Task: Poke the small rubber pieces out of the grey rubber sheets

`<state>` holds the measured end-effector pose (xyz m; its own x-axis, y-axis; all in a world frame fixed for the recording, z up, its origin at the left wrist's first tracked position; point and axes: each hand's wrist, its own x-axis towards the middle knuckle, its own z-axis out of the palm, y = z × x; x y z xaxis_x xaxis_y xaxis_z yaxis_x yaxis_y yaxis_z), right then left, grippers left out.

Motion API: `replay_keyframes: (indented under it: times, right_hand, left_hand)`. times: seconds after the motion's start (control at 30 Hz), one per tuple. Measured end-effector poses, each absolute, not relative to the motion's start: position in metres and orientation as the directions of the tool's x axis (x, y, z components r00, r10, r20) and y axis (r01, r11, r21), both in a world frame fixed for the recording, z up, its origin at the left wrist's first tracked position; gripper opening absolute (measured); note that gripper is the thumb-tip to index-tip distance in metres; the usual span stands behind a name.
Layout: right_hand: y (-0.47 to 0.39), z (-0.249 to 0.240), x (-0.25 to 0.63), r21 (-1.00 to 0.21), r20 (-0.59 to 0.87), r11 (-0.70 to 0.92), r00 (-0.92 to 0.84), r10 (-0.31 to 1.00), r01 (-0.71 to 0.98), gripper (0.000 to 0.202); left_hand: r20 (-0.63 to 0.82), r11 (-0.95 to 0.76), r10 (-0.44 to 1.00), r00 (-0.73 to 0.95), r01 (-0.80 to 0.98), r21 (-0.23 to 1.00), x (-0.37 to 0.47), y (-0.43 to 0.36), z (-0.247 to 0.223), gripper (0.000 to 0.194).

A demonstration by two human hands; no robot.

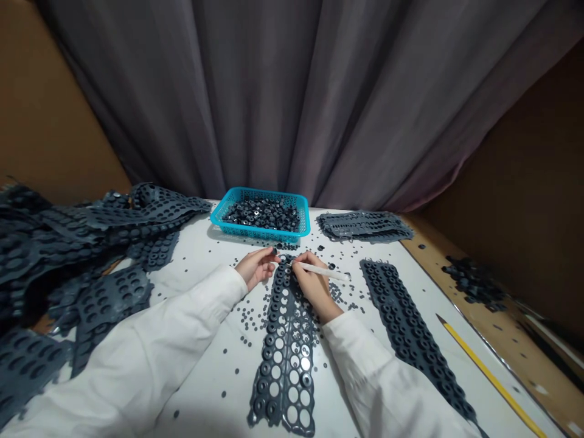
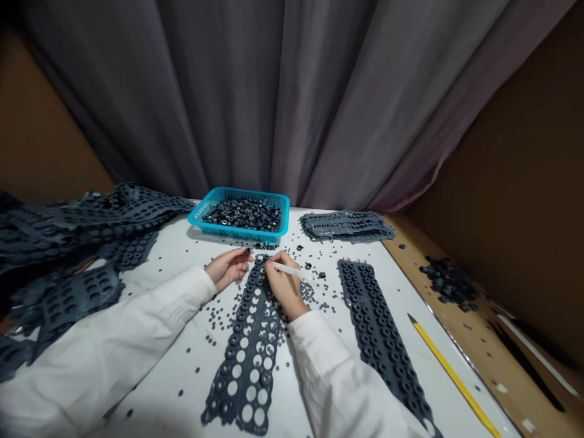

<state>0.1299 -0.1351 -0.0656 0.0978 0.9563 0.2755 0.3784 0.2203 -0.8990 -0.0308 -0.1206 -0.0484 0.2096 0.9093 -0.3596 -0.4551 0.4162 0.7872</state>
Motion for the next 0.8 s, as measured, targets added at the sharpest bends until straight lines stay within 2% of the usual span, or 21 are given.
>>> replay_keyframes:
  times: [0.17,0.3,0.37,0.43,0.47,0.5,0.53,0.6,0.7,0.8]
  right_hand:
    - [-0.136,-0.065,0.13,-0.906,0.277,0.231,0.084,0.957,0.355,0.012]
    - [-0.135,-0.064,0.13,-0.916,0.248,0.212,0.065,0.967,0.34,0.013]
    - [-0.134,-0.065,0.13,-0.918,0.242,0.206,0.067,0.968,0.339,0.012]
    - [-0.134,-0.065,0.13,-0.92,0.243,0.207,0.071,0.967,0.333,0.012]
    - [-0.134,-0.065,0.13,-0.92,0.248,0.21,0.075,0.966,0.332,0.011]
    - [-0.133,-0.064,0.13,-0.917,0.253,0.214,0.077,0.964,0.336,0.012]
    - [-0.133,-0.064,0.13,-0.913,0.26,0.219,0.079,0.962,0.344,0.012]
    - [-0.134,-0.062,0.129,-0.905,0.268,0.222,0.081,0.96,0.362,0.012]
    - [-0.134,-0.059,0.128,-0.902,0.268,0.218,0.087,0.96,0.373,0.012]
    - [-0.135,-0.058,0.127,-0.896,0.274,0.222,0.085,0.958,0.384,0.012]
  left_hand:
    - [-0.299,0.327,0.945,0.134,-0.436,0.838,-0.03,-0.117,-0.051,0.017]
    - [-0.243,0.278,0.959,0.145,-0.319,0.906,-0.032,-0.11,-0.051,0.011]
    - [-0.163,0.192,0.972,0.169,-0.175,0.966,-0.034,-0.105,-0.048,0.012]
    - [0.028,-0.068,0.963,0.27,0.14,0.988,-0.036,-0.097,-0.043,0.014]
    - [0.116,-0.243,0.921,0.371,0.316,0.917,-0.036,-0.092,-0.04,0.016]
    - [0.161,-0.409,0.857,0.49,0.454,0.792,-0.036,-0.088,-0.036,0.018]
    - [0.158,-0.535,0.788,0.596,0.534,0.654,-0.036,-0.083,-0.033,0.02]
    - [0.08,-0.666,0.686,0.723,0.58,0.469,-0.034,-0.075,-0.026,0.022]
    - [0.006,-0.747,0.609,0.793,0.572,0.34,-0.029,-0.067,-0.018,0.018]
    - [-0.038,-0.773,0.565,0.824,0.546,0.323,-0.022,-0.065,-0.014,0.011]
